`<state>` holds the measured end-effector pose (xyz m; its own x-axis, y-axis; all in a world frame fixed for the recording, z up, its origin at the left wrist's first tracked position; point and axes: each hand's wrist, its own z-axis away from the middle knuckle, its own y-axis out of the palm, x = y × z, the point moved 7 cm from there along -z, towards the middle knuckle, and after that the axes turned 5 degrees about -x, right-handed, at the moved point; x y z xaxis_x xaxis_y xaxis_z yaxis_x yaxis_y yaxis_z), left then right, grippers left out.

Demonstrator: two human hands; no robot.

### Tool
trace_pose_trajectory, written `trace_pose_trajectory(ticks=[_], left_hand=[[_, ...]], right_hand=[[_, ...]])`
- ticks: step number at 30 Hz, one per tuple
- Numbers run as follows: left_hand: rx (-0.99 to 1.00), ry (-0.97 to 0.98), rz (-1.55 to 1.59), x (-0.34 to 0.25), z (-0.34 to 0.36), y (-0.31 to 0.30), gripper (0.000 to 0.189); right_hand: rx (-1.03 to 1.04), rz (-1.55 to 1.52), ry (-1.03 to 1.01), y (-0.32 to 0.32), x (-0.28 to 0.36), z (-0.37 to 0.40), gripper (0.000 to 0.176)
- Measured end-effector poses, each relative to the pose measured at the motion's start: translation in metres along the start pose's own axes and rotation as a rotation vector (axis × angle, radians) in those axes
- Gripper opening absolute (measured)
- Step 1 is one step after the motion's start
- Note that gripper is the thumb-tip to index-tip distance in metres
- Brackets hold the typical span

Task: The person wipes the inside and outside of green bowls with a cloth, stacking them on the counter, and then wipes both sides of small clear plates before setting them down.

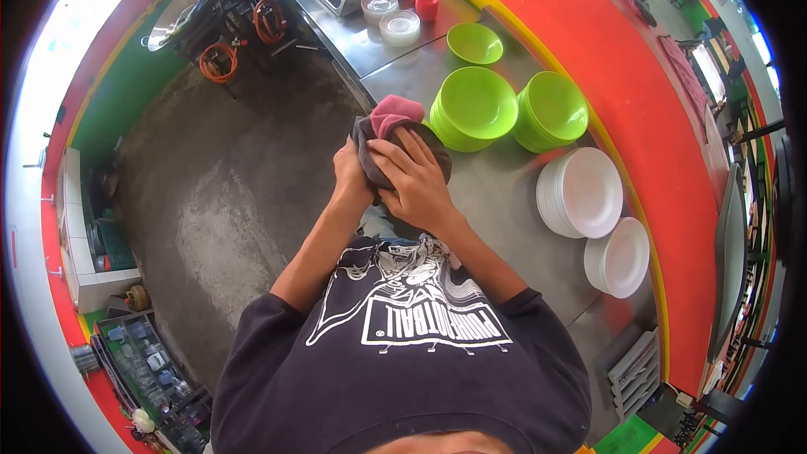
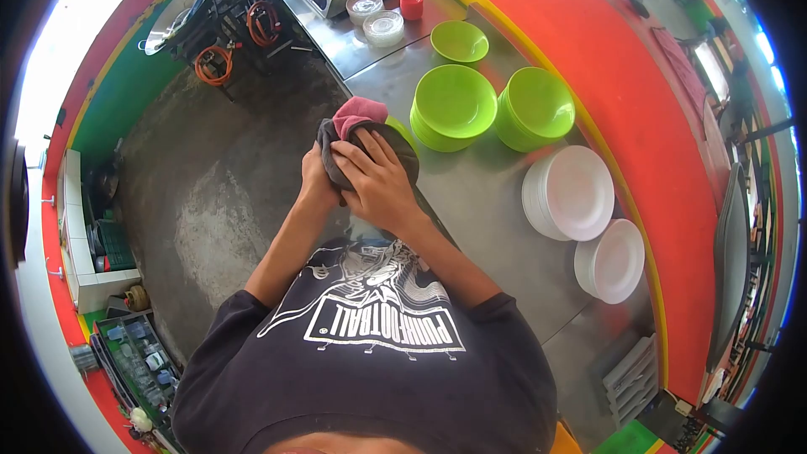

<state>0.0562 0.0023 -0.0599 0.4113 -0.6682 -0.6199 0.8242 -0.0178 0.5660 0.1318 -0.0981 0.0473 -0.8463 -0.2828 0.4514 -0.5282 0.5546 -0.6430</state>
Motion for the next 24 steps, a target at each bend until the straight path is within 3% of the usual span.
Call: trace_pose_trajectory(ticks=[4, 8, 12, 19, 24], left_hand=[[-0.072, -0.126, 0.166, 0.010, -0.015, -0.009, 0.045], [-0.235, -0.214, 0.172, 0.024, -0.011, -0.021, 0.046], [-0.192, -0.232, 0.141, 0.031, -0.008, -0.020, 0.052], [0.016, -0.200, -0.069, -0.002, 0.010, 0.030, 0.044], [0.276, -0.099, -0.588, -0.015, 0.026, 0.070, 0.045]], right_hand=[[-0.115, -0.016, 0.003, -0.008, -0.018, 0.009, 0.055], [-0.248, -0.178, 0.163, -0.009, -0.045, 0.030, 0.057], [-0.388, -0.230, 0.343, -0.020, -0.065, 0.041, 0.053], [-0.380, -0.687, 0.660, -0.047, -0.116, 0.035, 0.046], [-0.157, -0.661, 0.498, -0.071, -0.104, 0.007, 0.037]])
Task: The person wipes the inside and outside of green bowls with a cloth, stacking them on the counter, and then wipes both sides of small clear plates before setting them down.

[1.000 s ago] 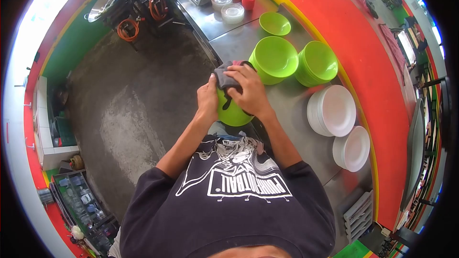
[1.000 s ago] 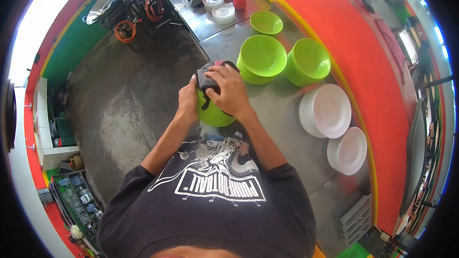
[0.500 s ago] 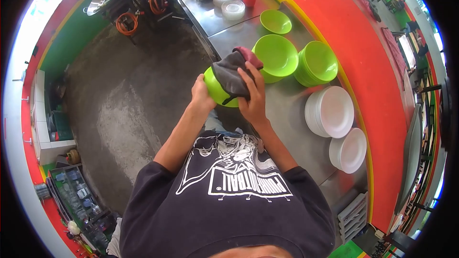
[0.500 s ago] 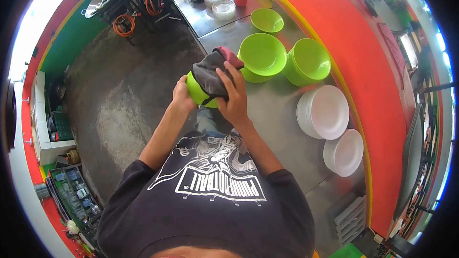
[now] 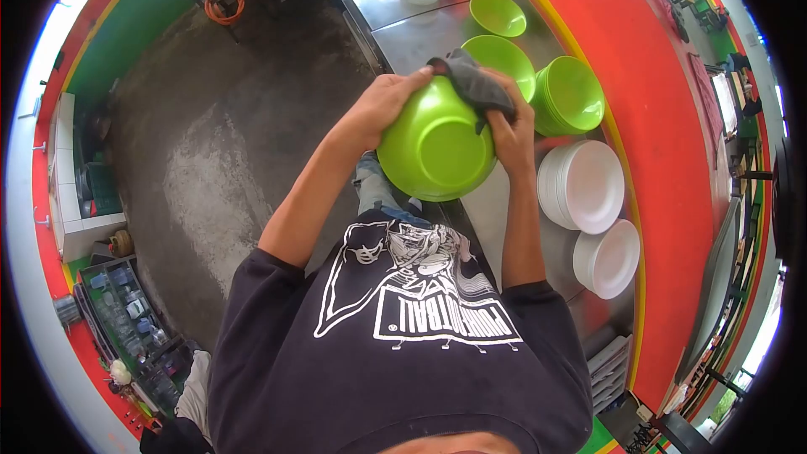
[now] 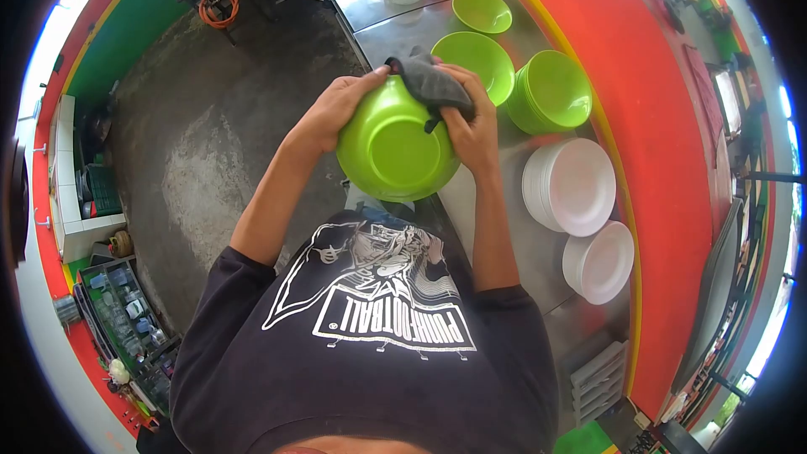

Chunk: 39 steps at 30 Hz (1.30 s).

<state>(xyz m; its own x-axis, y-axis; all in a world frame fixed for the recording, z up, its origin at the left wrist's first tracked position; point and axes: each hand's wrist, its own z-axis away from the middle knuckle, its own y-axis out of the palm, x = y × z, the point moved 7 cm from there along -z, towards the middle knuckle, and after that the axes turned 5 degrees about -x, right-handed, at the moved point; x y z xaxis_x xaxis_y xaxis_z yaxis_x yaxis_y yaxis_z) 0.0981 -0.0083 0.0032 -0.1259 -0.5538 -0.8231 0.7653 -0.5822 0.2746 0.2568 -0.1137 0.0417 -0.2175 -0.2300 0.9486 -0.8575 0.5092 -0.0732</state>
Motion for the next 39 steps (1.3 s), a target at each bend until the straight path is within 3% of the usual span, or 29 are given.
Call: trace_pose_trajectory(ticks=[3, 6, 10, 12, 14, 16, 18, 20, 23, 27, 31, 34, 39], left_hand=[[0.113, 0.204, -0.238, -0.013, -0.005, 0.015, 0.048], [0.139, 0.201, -0.236, -0.027, -0.004, 0.021, 0.051], [0.076, 0.344, -0.042, -0.045, -0.020, 0.015, 0.054], [0.037, 0.417, 0.096, -0.054, -0.033, 0.018, 0.055], [0.022, 0.515, 0.162, -0.063, -0.046, 0.022, 0.056], [0.056, 0.669, -0.030, -0.072, -0.055, 0.027, 0.057], [0.104, 0.892, -0.265, -0.078, -0.071, 0.032, 0.056], [0.320, 1.064, -0.397, -0.088, -0.080, 0.047, 0.055], [0.484, 1.267, -0.473, -0.100, -0.087, 0.074, 0.059], [0.676, 1.470, -0.569, -0.111, -0.100, 0.093, 0.056], [0.695, 1.481, -0.636, -0.107, -0.123, 0.097, 0.054], [0.787, 1.390, -0.632, -0.094, -0.142, 0.092, 0.043], [0.840, 1.379, -0.633, -0.076, -0.173, 0.088, 0.035]], right_hand=[[-0.076, 0.153, -0.170, -0.001, 0.013, 0.006, 0.032], [-0.323, 0.232, -0.197, -0.017, 0.010, 0.020, 0.031], [-0.637, 0.058, 0.133, -0.041, -0.015, 0.052, 0.027], [-0.694, -0.239, 0.295, -0.043, -0.029, 0.057, 0.029], [-0.682, -0.567, 0.434, -0.039, -0.047, 0.057, 0.036], [-0.589, -0.922, 0.549, -0.033, -0.063, 0.052, 0.048], [-0.594, -0.862, 0.559, -0.041, -0.061, 0.044, 0.055], [-0.579, -0.810, 0.587, -0.044, -0.052, 0.028, 0.064], [-0.546, -0.716, 0.478, -0.052, -0.045, 0.003, 0.056], [-0.725, -0.788, 0.495, -0.067, -0.069, -0.001, 0.057], [-0.902, -0.818, 0.583, -0.071, -0.085, 0.004, 0.057], [-0.850, -0.837, 0.473, -0.063, -0.084, -0.007, 0.056], [-1.064, -0.586, 0.399, -0.058, -0.090, -0.009, 0.061]])
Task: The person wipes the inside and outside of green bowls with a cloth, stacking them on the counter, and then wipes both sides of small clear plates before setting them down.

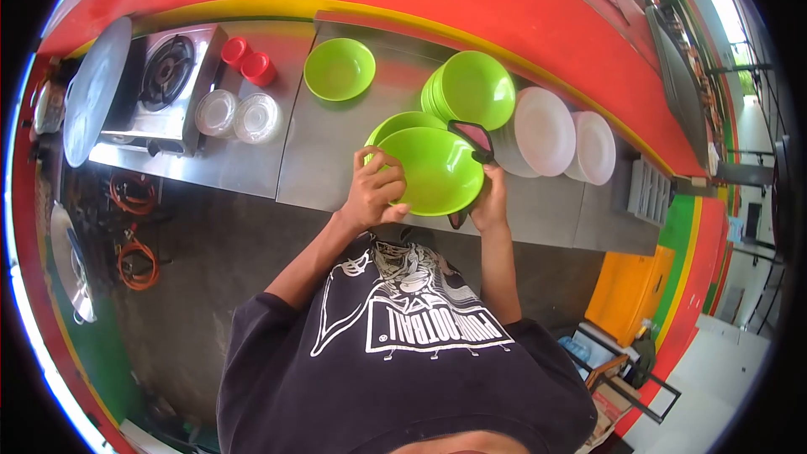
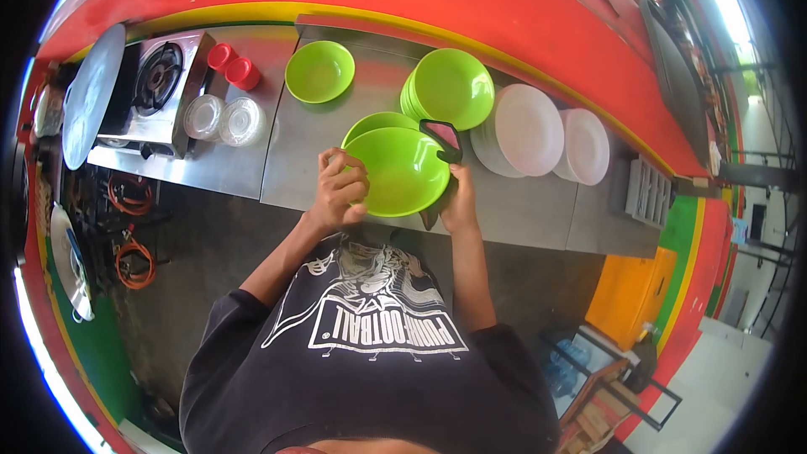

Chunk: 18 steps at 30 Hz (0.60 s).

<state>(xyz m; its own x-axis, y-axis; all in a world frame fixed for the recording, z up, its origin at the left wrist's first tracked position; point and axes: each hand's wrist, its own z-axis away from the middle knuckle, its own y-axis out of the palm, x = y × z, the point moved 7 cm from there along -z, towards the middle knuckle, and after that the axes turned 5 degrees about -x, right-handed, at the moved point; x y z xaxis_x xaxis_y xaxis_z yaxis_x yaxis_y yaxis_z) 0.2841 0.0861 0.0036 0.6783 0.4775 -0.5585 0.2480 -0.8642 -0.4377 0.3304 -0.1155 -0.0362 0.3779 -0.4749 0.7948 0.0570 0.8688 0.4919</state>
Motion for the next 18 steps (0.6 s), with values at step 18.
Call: trace_pose_trajectory(ticks=[18], left_hand=[[0.011, -0.577, 0.354, 0.067, 0.039, 0.031, 0.072]], right_hand=[[-0.489, 0.390, -0.440, -0.038, -0.034, 0.023, 0.053]])
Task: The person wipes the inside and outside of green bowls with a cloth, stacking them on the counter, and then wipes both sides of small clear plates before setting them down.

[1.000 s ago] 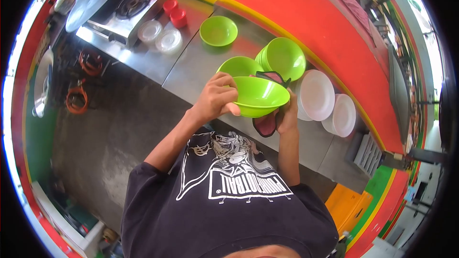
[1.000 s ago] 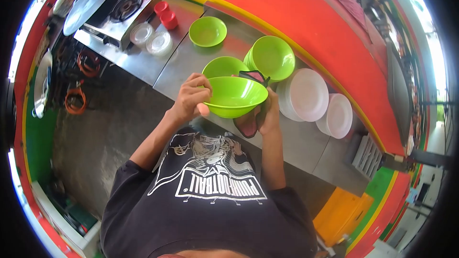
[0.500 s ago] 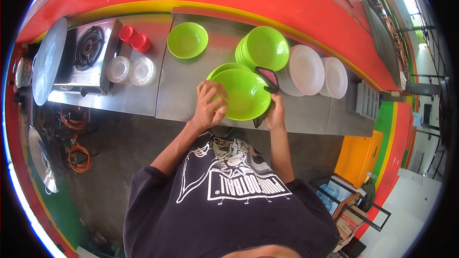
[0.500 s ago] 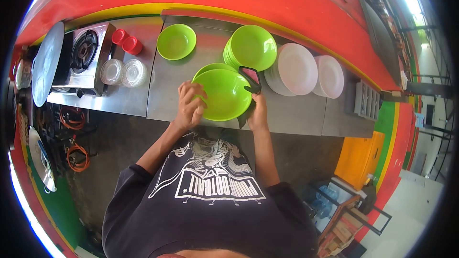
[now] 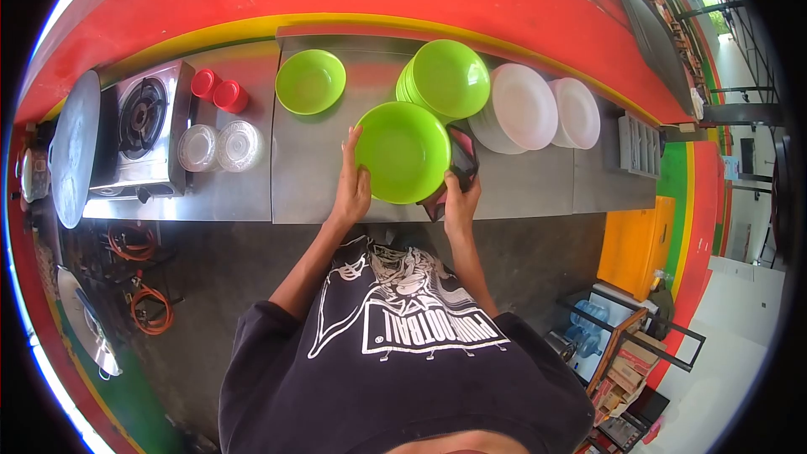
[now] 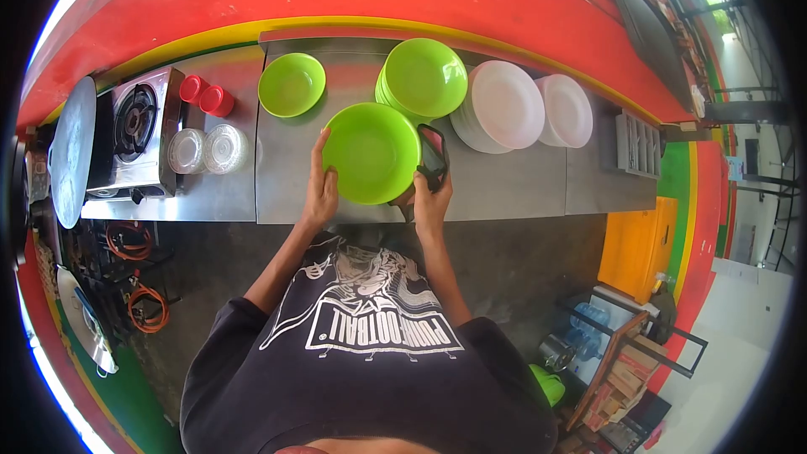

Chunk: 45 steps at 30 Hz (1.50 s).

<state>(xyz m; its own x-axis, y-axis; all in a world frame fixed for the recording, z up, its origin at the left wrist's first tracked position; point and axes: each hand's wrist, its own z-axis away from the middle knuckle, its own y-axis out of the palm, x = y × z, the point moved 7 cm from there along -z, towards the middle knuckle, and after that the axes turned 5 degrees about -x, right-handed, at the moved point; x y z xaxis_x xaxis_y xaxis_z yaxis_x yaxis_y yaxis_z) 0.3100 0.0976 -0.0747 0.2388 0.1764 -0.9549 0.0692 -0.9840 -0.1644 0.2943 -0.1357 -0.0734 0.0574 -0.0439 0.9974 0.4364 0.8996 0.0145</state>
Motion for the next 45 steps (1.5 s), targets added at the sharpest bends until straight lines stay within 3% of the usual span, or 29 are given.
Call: trace_pose_trajectory(ticks=[4, 9, 13, 18, 24, 30, 33, 36, 39, 44, 45], left_hand=[[-0.032, -0.095, 0.093, 0.012, 0.002, 0.003, 0.063], [-0.032, -0.114, 0.138, 0.023, 0.008, 0.007, 0.063], [-0.017, -0.067, -0.064, 0.022, 0.007, 0.012, 0.066], [0.012, -0.096, -0.203, 0.021, 0.008, 0.018, 0.069], [0.020, -0.013, -0.229, 0.020, 0.003, 0.022, 0.068], [0.076, -0.043, -0.264, 0.024, -0.006, 0.016, 0.051], [-0.110, -0.250, 0.084, 0.071, -0.012, -0.017, 0.052], [-0.449, -0.773, 0.179, 0.137, -0.026, -0.070, 0.062], [-0.387, -1.136, 0.354, 0.206, -0.060, -0.095, 0.073], [-0.380, -0.971, 0.288, 0.280, -0.101, -0.104, 0.060], [-0.391, -0.942, 0.287, 0.286, -0.104, -0.106, 0.058]], right_hand=[[-0.108, -0.037, 0.134, -0.010, -0.004, 0.008, 0.042], [-0.206, -0.130, 0.098, -0.043, -0.027, -0.009, 0.038], [-0.198, -0.299, 0.010, -0.066, -0.006, -0.041, 0.042], [-0.223, -0.409, 0.125, -0.101, -0.017, -0.077, 0.044], [-0.233, -0.420, 0.131, -0.099, -0.032, -0.061, 0.044], [-0.250, -0.543, 0.051, -0.056, -0.013, -0.011, 0.043], [-0.306, -0.568, 0.050, -0.045, -0.023, 0.010, 0.041], [-0.305, -0.441, -0.050, -0.011, -0.002, 0.030, 0.043], [-0.253, -0.482, -0.074, 0.040, 0.023, 0.049, 0.051], [-0.247, -0.303, 0.013, 0.071, -0.025, 0.087, 0.050], [-0.260, -0.419, 0.036, 0.081, -0.014, 0.095, 0.049]])
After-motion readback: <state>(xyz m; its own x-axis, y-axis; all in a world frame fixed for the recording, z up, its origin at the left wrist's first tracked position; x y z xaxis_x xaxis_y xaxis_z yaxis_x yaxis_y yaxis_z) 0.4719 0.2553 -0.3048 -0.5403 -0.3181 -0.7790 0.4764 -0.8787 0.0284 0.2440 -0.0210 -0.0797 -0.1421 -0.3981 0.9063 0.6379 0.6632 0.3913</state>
